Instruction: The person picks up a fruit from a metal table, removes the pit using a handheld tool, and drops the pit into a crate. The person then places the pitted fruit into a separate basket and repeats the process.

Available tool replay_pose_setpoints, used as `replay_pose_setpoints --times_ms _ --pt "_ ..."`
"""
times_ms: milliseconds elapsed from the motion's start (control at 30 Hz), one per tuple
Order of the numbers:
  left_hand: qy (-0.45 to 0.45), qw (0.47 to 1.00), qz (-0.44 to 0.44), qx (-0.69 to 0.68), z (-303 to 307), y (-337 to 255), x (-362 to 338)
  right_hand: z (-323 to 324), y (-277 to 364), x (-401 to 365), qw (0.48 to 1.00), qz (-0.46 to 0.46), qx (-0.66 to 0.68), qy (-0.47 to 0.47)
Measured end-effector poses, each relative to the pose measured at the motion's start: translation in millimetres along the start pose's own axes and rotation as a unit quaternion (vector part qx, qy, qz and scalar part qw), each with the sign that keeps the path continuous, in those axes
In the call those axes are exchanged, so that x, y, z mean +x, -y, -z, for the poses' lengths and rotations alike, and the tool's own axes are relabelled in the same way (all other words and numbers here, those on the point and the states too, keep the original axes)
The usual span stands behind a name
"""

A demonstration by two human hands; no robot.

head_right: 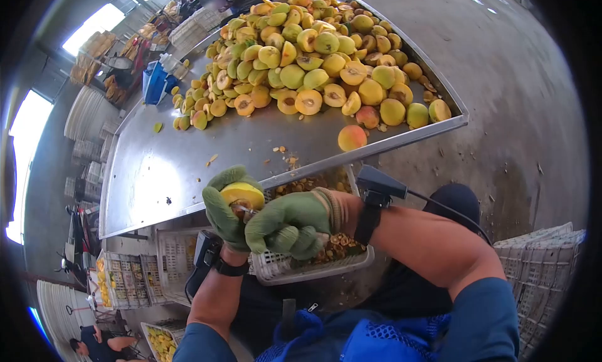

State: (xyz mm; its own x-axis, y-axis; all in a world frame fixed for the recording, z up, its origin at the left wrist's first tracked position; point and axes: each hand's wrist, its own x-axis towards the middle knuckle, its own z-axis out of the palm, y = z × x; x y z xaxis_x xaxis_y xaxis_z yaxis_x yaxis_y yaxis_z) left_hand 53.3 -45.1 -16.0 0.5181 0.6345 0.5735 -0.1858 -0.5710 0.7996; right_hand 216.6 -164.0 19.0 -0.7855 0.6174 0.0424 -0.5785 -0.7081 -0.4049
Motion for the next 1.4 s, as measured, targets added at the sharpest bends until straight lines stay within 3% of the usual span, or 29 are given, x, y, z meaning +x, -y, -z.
replay_pose_setpoints --times_ms 33,100,167,233,300,333,433,467,500,533,567,633,700,733,767,833,867,900,933,1000,1067,1133,1167,1233,1300,1333,1400 --pt "-0.035 0.999 -0.002 0.025 -6.0 -3.5 2.1 -1.7 -5.0 0.8 0.997 0.015 -0.077 -0.025" --pt "-0.061 0.994 0.085 -0.022 1.4 -18.5 16.0 -3.0 -9.5 0.9 0.968 0.047 -0.238 -0.061" --pt "-0.045 0.947 0.268 -0.171 17.8 -40.4 24.8 -8.1 -1.0 -9.0 0.954 -0.083 -0.257 -0.128" --pt "-0.082 0.93 0.307 -0.185 27.2 -33.3 28.0 -19.1 4.7 -3.8 0.895 -0.179 -0.333 -0.236" --pt "-0.104 0.919 0.339 -0.174 34.6 -34.2 29.3 -25.8 -4.0 3.5 0.803 -0.213 -0.436 -0.347" --pt "-0.111 0.925 0.331 -0.149 40.0 -36.6 27.5 -27.6 -11.4 6.0 0.748 -0.225 -0.48 -0.4" --pt "0.003 0.975 0.198 0.1 95.5 -27.0 10.6 -4.9 -30.7 5.5 0.601 -0.238 -0.688 -0.329" --pt "0.118 0.945 0.053 0.301 129.1 -21.0 6.1 -21.5 -23.9 2.2 0.621 -0.268 -0.681 -0.282" --pt "0.162 0.856 -0.126 0.475 162.7 -14.2 2.2 -33.2 -22.9 -4.1 0.601 -0.26 -0.71 -0.259" --pt "0.193 0.837 -0.008 0.513 206.8 -0.6 -11.0 -42.7 -23.7 -12.2 0.58 -0.255 -0.737 -0.238" --pt "0.257 0.736 0.022 0.626 239.0 1.0 -12.5 -48.8 -26.0 -19.7 0.558 -0.249 -0.762 -0.214" --pt "0.251 0.576 0.294 0.72 211.9 -43.1 10.5 -55.6 -34.0 -27.1 0.548 -0.271 -0.762 -0.213" --pt "0.146 0.774 0.222 0.575 164.3 -33.0 32.1 -53.8 -33.1 -36.7 0.531 -0.277 -0.774 -0.208" --pt "0.09 0.85 0.184 0.485 133.8 -29.4 41.5 -50.0 -32.6 -40.6 0.522 -0.274 -0.782 -0.203" --pt "0.092 0.916 0.116 0.372 101.0 -8.6 50.7 -48.1 -31.1 -44.8 0.511 -0.273 -0.791 -0.199" --pt "0.144 0.924 0.067 0.347 5.0 -9.2 69.6 -61.4 -11.3 -59.2 0.479 -0.247 -0.805 -0.249" --pt "0.204 0.911 -0.01 0.359 -36.9 -6.1 79.0 -71.7 1.4 -66.8 0.461 -0.233 -0.811 -0.274" --pt "0.258 0.891 -0.09 0.362 -78.7 -2.9 88.4 -83.6 11.1 -80.5 0.48 -0.179 -0.779 -0.362" --pt "0.36 0.853 0.024 0.378 -120.5 9.5 101.8 -90.7 18.1 -98.3 0.493 -0.123 -0.737 -0.445" --pt "0.399 0.821 0.065 0.404 -165.5 6.7 111.9 -83.7 25.6 -132.6 0.461 0.078 -0.734 -0.493" --pt "0.436 0.782 0.108 0.431 -196.6 1.8 120.1 -99.9 39.9 -154.2 0.411 0.106 -0.675 -0.604" --pt "0.476 0.734 0.152 0.46 -208.0 -0.3 122.5 -97.3 37.3 -158.4 0.394 0.143 -0.676 -0.606" --pt "0.464 0.796 0.253 0.294 -197.6 3.2 122.9 -94.8 34.4 -159.5 0.386 0.165 -0.673 -0.609" --pt "0.374 0.827 0.416 -0.059 -145.2 13.3 128.5 -88.3 36.0 -155.1 0.366 0.217 -0.676 -0.602" --pt "0.365 0.917 0.159 0.036 -94.8 6.9 122.0 -70.6 39.9 -134.0 0.378 0.253 -0.665 -0.592" --pt "0.351 0.932 -0.012 0.09 -74.7 4.9 118.8 -58.4 39.5 -120.9 0.397 0.263 -0.65 -0.593" --pt "0.337 0.938 0.051 0.056 -41.1 -6.7 100.1 -39.9 35.5 -95.1 0.446 0.276 -0.619 -0.585"
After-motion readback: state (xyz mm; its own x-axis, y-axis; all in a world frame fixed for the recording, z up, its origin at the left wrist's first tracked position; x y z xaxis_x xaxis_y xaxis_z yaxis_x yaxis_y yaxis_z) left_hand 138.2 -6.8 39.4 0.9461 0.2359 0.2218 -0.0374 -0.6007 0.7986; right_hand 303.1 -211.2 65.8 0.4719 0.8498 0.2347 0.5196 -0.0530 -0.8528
